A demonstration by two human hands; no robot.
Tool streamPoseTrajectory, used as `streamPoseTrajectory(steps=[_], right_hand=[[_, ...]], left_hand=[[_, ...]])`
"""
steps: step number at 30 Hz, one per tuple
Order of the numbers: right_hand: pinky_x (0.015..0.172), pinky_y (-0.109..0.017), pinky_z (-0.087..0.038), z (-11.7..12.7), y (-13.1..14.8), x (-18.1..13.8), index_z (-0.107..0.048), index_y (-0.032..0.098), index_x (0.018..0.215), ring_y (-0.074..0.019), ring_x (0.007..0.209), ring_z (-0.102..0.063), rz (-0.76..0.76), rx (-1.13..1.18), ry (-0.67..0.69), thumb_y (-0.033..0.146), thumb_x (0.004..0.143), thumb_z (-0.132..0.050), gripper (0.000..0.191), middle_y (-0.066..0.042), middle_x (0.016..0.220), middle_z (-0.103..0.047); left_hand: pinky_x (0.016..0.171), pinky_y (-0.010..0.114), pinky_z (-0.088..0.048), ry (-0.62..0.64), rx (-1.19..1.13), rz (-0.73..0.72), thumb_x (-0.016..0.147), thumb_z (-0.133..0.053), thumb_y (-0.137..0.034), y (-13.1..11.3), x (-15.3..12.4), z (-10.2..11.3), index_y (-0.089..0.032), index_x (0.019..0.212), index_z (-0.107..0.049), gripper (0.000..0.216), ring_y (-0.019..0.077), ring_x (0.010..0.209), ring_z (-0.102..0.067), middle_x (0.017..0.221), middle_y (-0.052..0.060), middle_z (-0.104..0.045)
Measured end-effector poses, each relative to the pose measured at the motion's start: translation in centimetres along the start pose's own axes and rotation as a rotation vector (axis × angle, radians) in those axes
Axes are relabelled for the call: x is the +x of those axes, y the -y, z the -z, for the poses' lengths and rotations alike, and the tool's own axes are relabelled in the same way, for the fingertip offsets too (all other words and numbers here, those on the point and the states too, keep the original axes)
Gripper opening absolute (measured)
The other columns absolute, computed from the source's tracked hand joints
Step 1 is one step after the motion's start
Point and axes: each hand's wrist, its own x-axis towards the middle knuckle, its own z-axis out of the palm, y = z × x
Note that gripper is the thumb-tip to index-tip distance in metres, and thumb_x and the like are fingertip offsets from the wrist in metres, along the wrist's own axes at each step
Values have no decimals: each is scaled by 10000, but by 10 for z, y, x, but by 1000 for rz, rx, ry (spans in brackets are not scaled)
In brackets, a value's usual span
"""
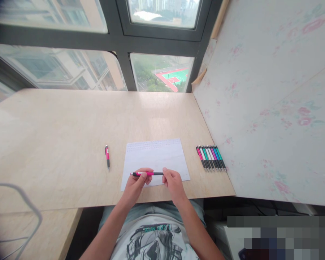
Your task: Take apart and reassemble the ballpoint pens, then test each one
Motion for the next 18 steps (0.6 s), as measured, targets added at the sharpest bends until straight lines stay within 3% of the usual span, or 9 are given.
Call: streamPoseTrajectory(steps=[3, 9, 18], right_hand=[[496, -261, -245, -2, -1, -1, -503, 188, 521, -103, 465, -333, -2, 13, -1, 575, 896, -506, 539, 44, 455, -392], [496, -262, -243, -2, 0, -2, -470, 195, 511, -106, 466, -322, 15, 2, 2, 599, 903, -481, 562, 48, 455, -367], [519, -253, -308, -3, -4, -3, -511, 196, 545, -121, 498, -398, 87, -129, 49, 585, 919, -444, 544, 33, 493, -420]], left_hand=[[662, 287, -420, -13, 14, 2, 877, -611, -407, 2, 1, 1, -143, 948, -716, 292, 147, 673, -520, 747, 59, -644], [689, 302, -428, -3, -14, 34, 829, -677, -402, 1, -1, -1, -145, 1004, -707, 312, 166, 697, -545, 745, 61, -655], [642, 259, -429, -18, -215, 131, 847, -650, -420, 1, 2, -13, -127, 927, -720, 312, 127, 644, -536, 740, 65, -675]])
